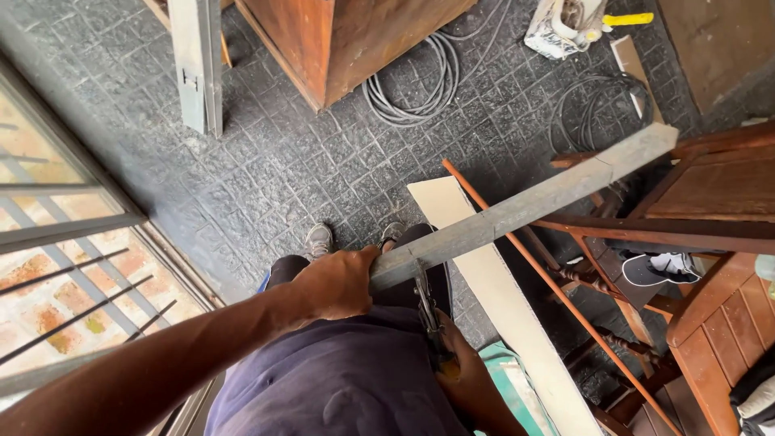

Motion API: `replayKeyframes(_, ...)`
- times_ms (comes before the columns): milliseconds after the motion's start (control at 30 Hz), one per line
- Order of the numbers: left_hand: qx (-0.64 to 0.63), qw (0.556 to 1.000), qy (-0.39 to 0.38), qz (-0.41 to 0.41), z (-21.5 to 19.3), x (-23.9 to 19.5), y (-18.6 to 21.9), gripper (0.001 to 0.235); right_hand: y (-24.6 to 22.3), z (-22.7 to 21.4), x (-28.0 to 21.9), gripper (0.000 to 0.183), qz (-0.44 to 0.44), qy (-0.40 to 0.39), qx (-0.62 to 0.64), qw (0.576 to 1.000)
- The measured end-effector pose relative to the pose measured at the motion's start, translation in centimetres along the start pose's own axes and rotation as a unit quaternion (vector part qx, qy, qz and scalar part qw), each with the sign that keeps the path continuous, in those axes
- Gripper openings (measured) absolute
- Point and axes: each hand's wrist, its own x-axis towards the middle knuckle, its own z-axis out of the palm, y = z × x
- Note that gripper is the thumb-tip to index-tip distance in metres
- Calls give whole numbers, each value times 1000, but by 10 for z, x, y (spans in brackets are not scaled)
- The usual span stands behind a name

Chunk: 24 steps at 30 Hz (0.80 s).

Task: The person uses a pair of yellow-handled tin snips to cut a long, rectangular metal bar. They hold the bar with their left hand and repeatedly squeeze the snips to cut through the metal, repositioning the tool along the bar as they work.

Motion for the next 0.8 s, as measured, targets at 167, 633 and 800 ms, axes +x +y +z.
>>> replayKeyframes(167,31,999,-5,16,-7,-1,5,88,25,5,20,84,-25,74,-63,995)
replayKeyframes(633,29,999,-15,-16,-11,-8,8,64,53,4,55,68,-136,60,-81,986)
replayKeyframes(800,69,998,-2,-1,-1,-2,5,56,55,7,61,47,-184,61,-54,980)
